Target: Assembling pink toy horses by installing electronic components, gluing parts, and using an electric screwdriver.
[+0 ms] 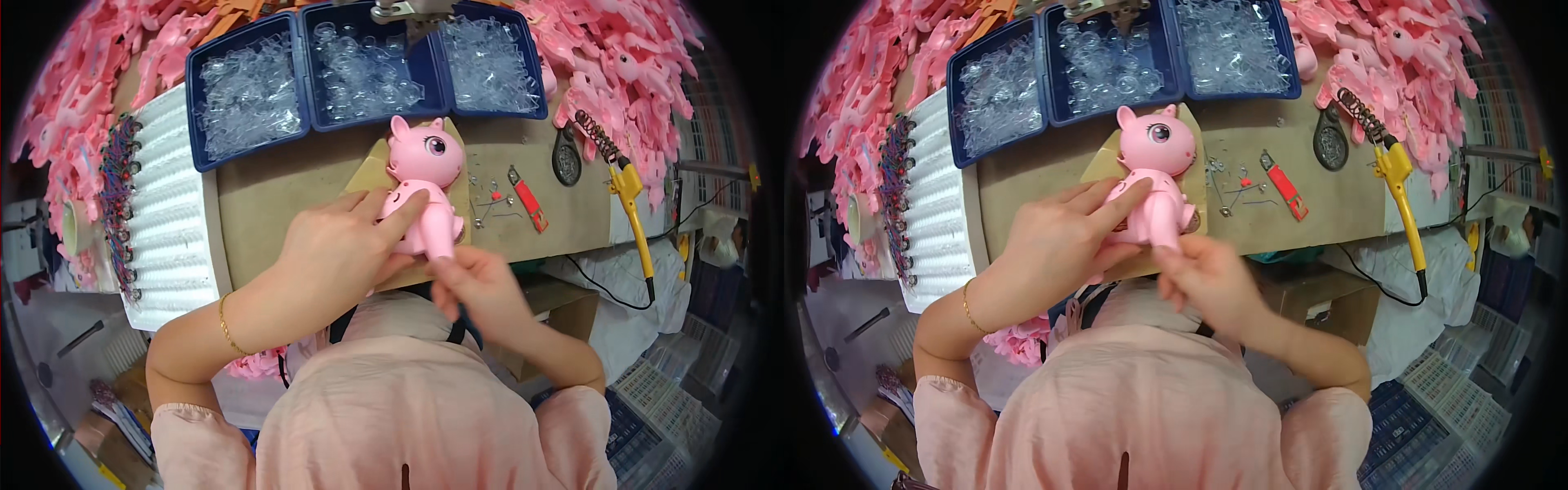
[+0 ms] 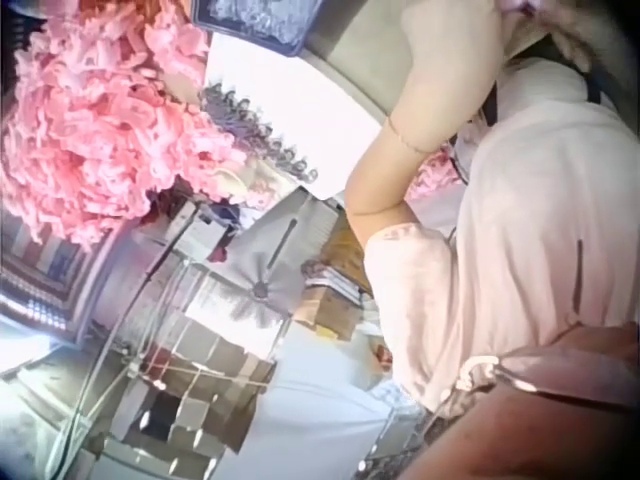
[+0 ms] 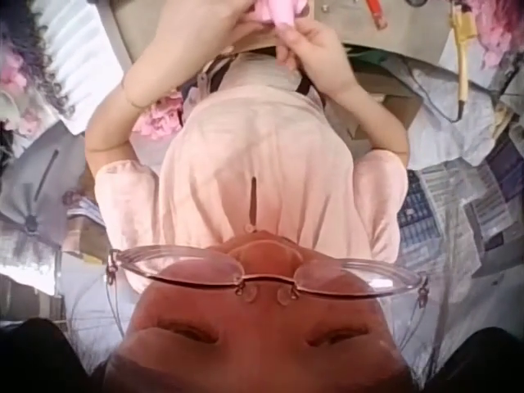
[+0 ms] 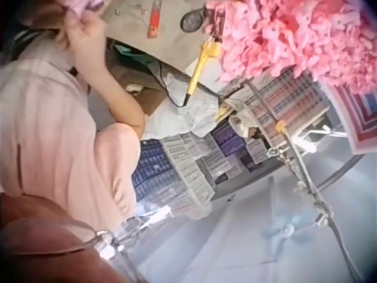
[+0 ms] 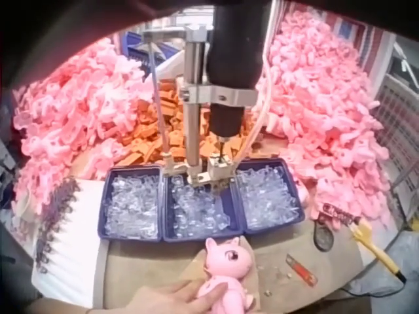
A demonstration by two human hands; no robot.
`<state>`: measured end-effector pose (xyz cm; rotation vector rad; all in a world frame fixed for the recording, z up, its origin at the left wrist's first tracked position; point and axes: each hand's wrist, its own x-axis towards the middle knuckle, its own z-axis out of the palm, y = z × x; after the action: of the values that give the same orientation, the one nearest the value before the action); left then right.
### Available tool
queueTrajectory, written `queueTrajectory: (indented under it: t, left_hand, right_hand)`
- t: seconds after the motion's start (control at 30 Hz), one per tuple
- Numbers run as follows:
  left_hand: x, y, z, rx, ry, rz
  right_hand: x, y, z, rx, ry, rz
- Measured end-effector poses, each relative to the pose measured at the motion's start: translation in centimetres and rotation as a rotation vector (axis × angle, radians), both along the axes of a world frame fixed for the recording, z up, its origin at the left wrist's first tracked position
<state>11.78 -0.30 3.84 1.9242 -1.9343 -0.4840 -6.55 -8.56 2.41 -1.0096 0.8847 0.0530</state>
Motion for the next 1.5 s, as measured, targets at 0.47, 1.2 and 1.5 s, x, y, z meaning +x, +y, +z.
queueTrajectory:
  t: [0.47, 1.2, 1.5]
  left_hand:
    - [-0.1, -0.5, 0.0, -0.057, -0.128, -0.05]
    - [-0.5, -1.0, -1.0, -0.098, -0.316, -0.139]
    - [-0.7, -1.6, -1.5, -0.156, -0.317, -0.099]
  right_hand:
    - [7.3, -8.7, -0.2, -1.689, -0.26, 0.323]
    - [11.1, -10.1, 0.0, -0.83, -0.255, -0.065]
    - [9.6, -11.9, 1.9, -1.084, -0.666, -0.539]
